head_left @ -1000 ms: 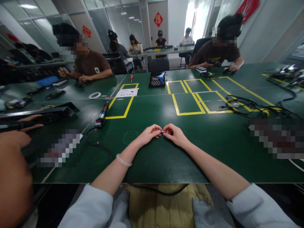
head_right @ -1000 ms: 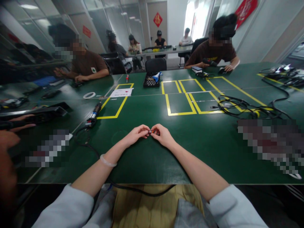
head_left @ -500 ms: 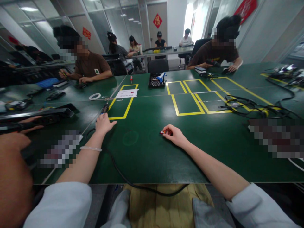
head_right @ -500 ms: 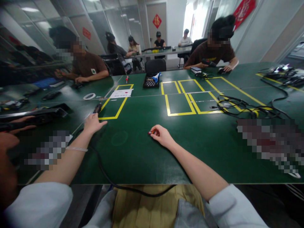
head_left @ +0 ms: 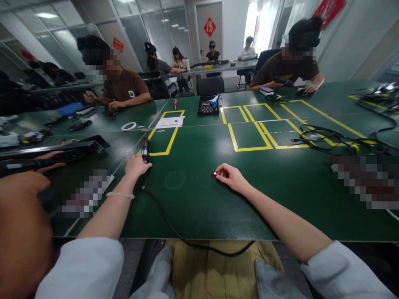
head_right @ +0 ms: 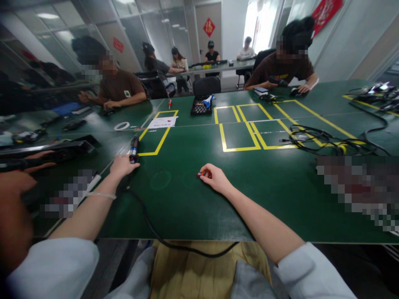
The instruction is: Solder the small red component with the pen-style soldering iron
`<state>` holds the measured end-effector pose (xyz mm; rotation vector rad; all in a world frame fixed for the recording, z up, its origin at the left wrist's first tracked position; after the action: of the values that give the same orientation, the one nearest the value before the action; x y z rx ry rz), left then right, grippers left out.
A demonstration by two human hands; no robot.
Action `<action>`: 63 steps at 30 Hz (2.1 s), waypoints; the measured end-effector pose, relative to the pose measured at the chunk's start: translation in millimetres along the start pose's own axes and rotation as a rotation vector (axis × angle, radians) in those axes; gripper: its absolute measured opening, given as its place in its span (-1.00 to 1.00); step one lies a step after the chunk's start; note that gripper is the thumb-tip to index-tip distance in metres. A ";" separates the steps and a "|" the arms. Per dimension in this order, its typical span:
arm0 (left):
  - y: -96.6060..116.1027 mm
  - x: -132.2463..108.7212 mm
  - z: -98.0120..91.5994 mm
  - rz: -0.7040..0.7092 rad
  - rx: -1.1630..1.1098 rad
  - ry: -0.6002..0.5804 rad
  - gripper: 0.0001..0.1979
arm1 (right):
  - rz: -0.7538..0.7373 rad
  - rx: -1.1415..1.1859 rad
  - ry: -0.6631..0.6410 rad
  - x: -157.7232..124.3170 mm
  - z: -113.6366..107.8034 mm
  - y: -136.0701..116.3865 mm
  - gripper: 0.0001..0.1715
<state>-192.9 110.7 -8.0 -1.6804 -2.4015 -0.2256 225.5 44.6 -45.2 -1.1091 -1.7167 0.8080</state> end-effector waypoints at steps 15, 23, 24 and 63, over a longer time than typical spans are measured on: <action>165.0 -114.4 -19.4 0.390 -0.188 0.121 -0.40 | -0.123 -0.021 0.033 -0.1 -0.6 -1.8 -0.94; 212.8 -161.2 -26.8 0.661 -0.375 0.111 -0.34 | -0.169 -0.167 0.032 -3.1 -0.8 -6.7 -0.89; 214.4 -164.3 -27.8 0.685 -0.393 0.102 -0.35 | -0.176 -0.179 0.024 -3.5 -0.3 -6.5 -0.89; 212.0 -155.2 -29.5 0.673 -0.239 0.198 -0.37 | -0.186 -0.069 0.047 -2.7 -6.8 -4.4 -0.66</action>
<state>60.3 34.9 -16.3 -2.3276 -1.6022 -0.5463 230.9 40.7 -39.8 -0.9880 -1.7892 0.6068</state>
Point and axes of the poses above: each hand's wrist, its own x-axis towards the middle knuckle, its own z-axis out of the palm, y = z × x, the point moved 4 cm from there along x, towards the middle knuckle, and after that the axes turned 13 degrees about y, right-handed, at the moved point
